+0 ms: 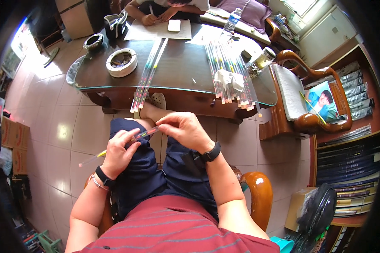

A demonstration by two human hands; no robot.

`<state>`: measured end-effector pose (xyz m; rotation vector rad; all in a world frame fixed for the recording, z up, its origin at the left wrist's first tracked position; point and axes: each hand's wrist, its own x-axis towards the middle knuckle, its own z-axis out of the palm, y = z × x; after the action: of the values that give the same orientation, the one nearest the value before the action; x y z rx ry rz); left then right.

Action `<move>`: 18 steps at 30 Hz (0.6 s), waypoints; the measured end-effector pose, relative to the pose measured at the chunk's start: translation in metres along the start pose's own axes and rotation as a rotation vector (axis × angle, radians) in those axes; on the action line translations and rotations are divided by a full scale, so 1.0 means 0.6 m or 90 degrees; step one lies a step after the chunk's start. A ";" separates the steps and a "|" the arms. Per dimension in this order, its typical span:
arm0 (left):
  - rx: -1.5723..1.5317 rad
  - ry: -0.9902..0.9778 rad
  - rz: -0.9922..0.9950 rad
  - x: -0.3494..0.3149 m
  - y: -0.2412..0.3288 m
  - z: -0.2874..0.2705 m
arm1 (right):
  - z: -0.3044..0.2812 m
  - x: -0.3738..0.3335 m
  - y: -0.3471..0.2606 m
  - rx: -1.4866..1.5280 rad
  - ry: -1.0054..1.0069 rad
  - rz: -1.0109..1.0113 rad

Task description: The recorder is seen assembling and organizing fishing floats and protective tubes.

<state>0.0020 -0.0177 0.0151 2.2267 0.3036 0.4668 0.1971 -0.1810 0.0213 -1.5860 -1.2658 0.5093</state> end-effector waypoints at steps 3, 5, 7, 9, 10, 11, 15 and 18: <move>0.061 0.139 0.054 0.004 0.018 -0.012 | -0.047 -0.018 -0.006 0.195 0.137 0.229; 0.057 0.211 0.075 0.009 0.031 -0.019 | -0.083 -0.041 0.013 0.243 0.214 0.255; 0.041 0.217 0.072 0.008 0.032 -0.018 | -0.108 -0.069 0.047 0.336 0.322 0.273; 0.031 0.201 0.067 0.006 0.029 -0.013 | -0.126 -0.095 0.082 0.481 0.431 0.275; 0.031 0.203 0.069 0.005 0.026 -0.009 | -0.127 -0.103 0.098 0.480 0.430 0.272; 0.024 0.187 0.052 0.003 0.023 -0.005 | -0.124 -0.110 0.115 0.562 0.500 0.275; -0.016 0.164 0.033 0.006 0.013 0.003 | -0.105 -0.114 0.188 0.683 0.641 0.264; -0.049 0.157 0.011 0.005 0.013 0.005 | -0.100 -0.096 0.227 0.713 0.698 0.272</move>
<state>0.0063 -0.0233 0.0199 2.0996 0.3890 0.7518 0.2890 -0.2523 -0.0879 -0.8387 0.2402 0.3767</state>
